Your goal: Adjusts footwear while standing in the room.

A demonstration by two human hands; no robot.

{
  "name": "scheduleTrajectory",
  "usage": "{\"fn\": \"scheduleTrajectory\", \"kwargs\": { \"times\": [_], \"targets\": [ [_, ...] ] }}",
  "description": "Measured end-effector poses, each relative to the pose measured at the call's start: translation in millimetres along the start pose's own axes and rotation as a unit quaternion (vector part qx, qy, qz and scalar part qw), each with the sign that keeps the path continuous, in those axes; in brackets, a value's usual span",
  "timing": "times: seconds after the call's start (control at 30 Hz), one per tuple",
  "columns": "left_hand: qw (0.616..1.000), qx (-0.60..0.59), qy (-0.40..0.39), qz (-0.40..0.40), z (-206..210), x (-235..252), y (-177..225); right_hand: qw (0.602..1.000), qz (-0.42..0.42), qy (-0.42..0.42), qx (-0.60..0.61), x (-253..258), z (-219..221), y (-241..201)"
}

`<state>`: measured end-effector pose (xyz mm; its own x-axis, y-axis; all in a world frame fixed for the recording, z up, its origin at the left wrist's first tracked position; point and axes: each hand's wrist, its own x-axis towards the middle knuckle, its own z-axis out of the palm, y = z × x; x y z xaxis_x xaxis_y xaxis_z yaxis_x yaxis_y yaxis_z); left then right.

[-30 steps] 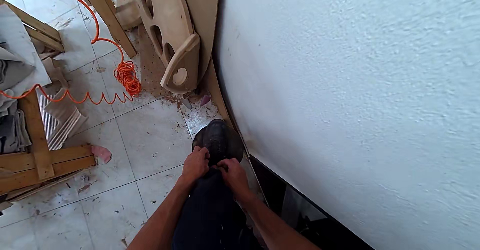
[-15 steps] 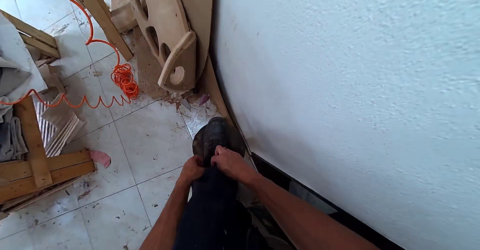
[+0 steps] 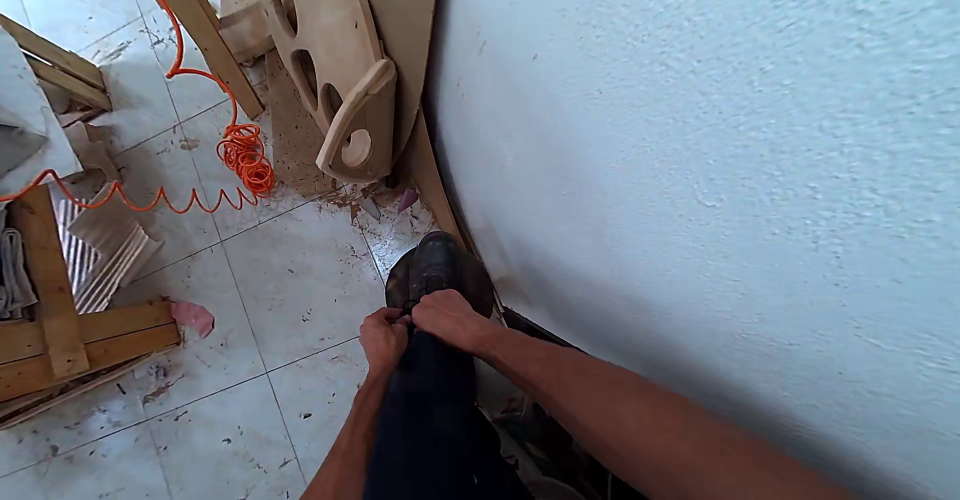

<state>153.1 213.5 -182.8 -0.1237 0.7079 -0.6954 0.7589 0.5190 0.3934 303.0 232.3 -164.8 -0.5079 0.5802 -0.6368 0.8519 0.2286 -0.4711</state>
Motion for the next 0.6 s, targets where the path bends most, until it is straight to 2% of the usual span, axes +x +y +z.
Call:
{"fn": "scheduleTrajectory", "kwargs": {
  "times": [0.13,0.23,0.4,0.53,0.6],
  "targets": [
    [1.000,0.012,0.022,-0.017,-4,2,0,0.994,0.001,-0.075,-0.081,15,-18,-24],
    [0.999,0.031,0.006,0.007,-6,-5,3,0.991,-0.004,-0.099,-0.093,26,-23,-23],
    [0.998,0.059,-0.009,0.023,-7,-6,0,0.998,-0.064,-0.004,-0.010,15,6,11],
    [0.993,0.106,-0.016,0.041,-7,-3,6,0.997,-0.002,0.036,0.074,0,26,27],
    [0.990,0.135,-0.024,0.037,-8,-3,10,0.986,0.008,0.085,0.144,-12,39,36]
  ]
}}
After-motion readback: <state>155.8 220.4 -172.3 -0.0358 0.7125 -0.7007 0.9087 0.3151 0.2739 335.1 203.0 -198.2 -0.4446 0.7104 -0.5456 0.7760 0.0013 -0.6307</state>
